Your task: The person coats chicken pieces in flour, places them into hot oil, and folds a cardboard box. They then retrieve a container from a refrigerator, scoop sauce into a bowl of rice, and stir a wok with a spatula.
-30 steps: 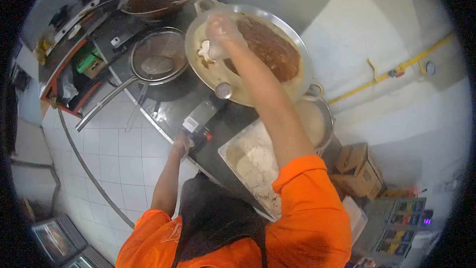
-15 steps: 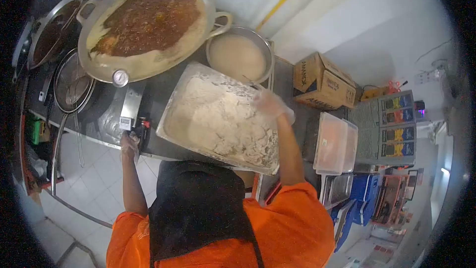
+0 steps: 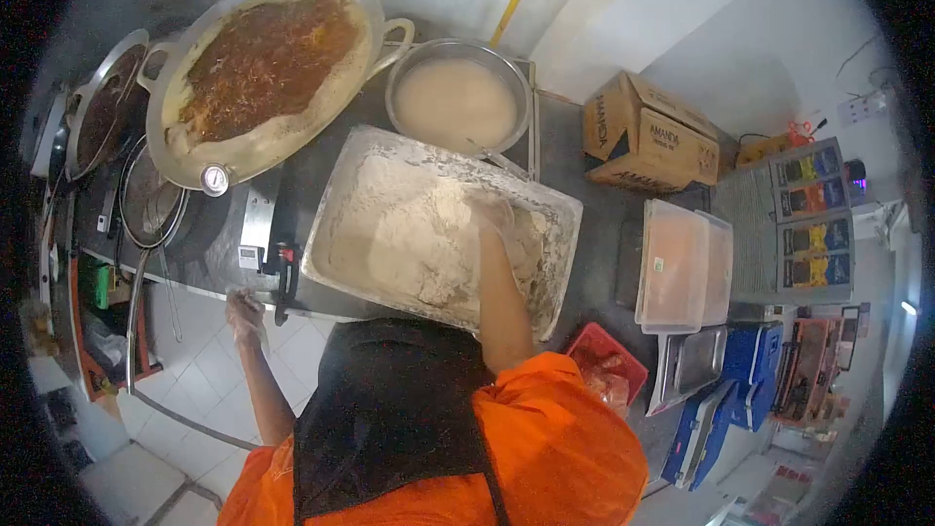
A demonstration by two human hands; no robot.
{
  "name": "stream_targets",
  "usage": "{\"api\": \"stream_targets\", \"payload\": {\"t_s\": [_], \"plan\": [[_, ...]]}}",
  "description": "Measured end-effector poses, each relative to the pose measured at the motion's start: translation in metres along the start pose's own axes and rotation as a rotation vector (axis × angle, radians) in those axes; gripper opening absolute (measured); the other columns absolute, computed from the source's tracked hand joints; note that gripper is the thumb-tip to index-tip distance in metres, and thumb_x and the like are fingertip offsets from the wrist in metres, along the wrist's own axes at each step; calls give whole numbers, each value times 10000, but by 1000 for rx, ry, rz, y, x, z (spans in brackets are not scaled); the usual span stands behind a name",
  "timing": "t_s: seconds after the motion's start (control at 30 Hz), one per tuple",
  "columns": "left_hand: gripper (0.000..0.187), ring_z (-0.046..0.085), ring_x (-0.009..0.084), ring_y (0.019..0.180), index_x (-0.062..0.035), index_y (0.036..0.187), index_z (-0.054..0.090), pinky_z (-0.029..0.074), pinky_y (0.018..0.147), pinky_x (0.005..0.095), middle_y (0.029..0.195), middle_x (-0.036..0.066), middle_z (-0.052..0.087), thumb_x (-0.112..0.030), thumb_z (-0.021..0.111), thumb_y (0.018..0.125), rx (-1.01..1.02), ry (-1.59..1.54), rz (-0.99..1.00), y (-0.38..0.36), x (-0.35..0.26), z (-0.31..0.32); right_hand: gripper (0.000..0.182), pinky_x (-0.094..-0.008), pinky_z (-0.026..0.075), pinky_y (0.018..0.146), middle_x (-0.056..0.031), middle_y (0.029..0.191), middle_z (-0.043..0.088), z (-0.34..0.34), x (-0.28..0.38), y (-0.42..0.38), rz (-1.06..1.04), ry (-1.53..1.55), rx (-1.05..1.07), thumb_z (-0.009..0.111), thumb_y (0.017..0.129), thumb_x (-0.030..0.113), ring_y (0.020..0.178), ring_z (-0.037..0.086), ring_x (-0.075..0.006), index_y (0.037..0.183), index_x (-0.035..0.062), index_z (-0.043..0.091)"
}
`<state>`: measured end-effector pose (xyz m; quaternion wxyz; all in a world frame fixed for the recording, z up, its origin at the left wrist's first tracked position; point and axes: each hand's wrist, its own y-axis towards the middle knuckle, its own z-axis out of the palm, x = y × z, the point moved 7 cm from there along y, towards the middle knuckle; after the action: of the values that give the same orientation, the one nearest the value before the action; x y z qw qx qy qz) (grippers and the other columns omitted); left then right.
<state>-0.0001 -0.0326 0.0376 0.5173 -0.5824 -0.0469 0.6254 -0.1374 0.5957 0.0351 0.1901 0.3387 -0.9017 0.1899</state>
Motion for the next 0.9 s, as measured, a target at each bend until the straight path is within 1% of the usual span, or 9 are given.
{"api": "stream_targets", "payload": {"t_s": [0.1, 0.17, 0.23, 0.3, 0.37, 0.43, 0.5, 0.7, 0.9], "plan": [[317, 453, 70, 509, -44, 804, 555, 381, 463, 181, 686, 16, 540, -313, 473, 950, 92, 542, 489, -33, -20, 30, 633, -360, 498, 781, -174, 911, 662, 21, 16, -4, -373, -131, 377, 745, 624, 468, 894, 629, -301, 1065, 37, 605], [325, 443, 59, 530, -49, 831, 569, 372, 472, 197, 702, 12, 551, -324, 455, 964, 204, 280, 275, -122, -23, 115, 608, -390, 499, 767, -183, 893, 661, -26, 39, -39, -729, 17, 57, 798, 594, 352, 871, 629, -316, 1071, 39, 589], [377, 455, 112, 528, -29, 766, 568, 358, 476, 277, 629, 28, 505, -335, 461, 960, 284, 982, 1006, -162, -21, 174, 481, -395, 498, 716, -164, 860, 667, -36, 34, -39, -656, -56, 68, 763, 620, 391, 810, 631, -288, 931, 56, 611], [358, 482, 165, 550, -23, 819, 624, 381, 501, 330, 618, 77, 518, -336, 481, 919, 384, 1033, 618, -167, 9, 207, 395, -400, 496, 665, -145, 826, 673, -55, 33, -33, -580, -132, 74, 728, 646, 429, 748, 632, -261, 791, 74, 634], [347, 552, 215, 589, -16, 854, 653, 436, 553, 371, 648, 127, 572, -324, 499, 901, 576, 1208, 506, -175, 44, 236, 652, -398, 508, 767, -215, 942, 660, -47, 32, -33, -424, -71, 560, 811, 586, 399, 869, 640, -320, 1031, -27, 597], [356, 627, 269, 669, -25, 887, 664, 487, 642, 415, 684, 172, 617, -340, 501, 902, 961, 1260, 1342, -174, 99, 251, 685, -400, 511, 764, -227, 951, 659, -38, 33, -36, -472, -243, 540, 795, 592, 452, 858, 644, -318, 1016, -49, 601], [367, 657, 319, 790, -19, 946, 644, 507, 756, 447, 790, 200, 649, -351, 494, 896, 1042, 1682, 734, -202, 109, 288, 725, -402, 514, 761, -238, 960, 657, -28, 33, -36, -529, -412, 515, 778, 597, 505, 848, 648, -316, 1001, -71, 605], [400, 646, 329, 812, 9, 984, 576, 518, 718, 426, 872, 216, 634, -368, 480, 889, 1399, 1977, 945, -174, 224, 276, 764, -394, 506, 767, -229, 1031, 648, -46, 36, -48, -423, -361, 541, 764, 623, 488, 886, 644, -307, 1085, -94, 585], [347, 644, 335, 720, 2, 897, 589, 524, 657, 425, 733, 188, 601, -324, 471, 880, 1532, 2083, 1045, -154, 241, 271, 538, -339, 511, 713, -107, 1052, 633, -98, 12, -112, 71, 518, 655, 699, 782, 173, 896, 616, -206, 1252, -10, 511]]}}
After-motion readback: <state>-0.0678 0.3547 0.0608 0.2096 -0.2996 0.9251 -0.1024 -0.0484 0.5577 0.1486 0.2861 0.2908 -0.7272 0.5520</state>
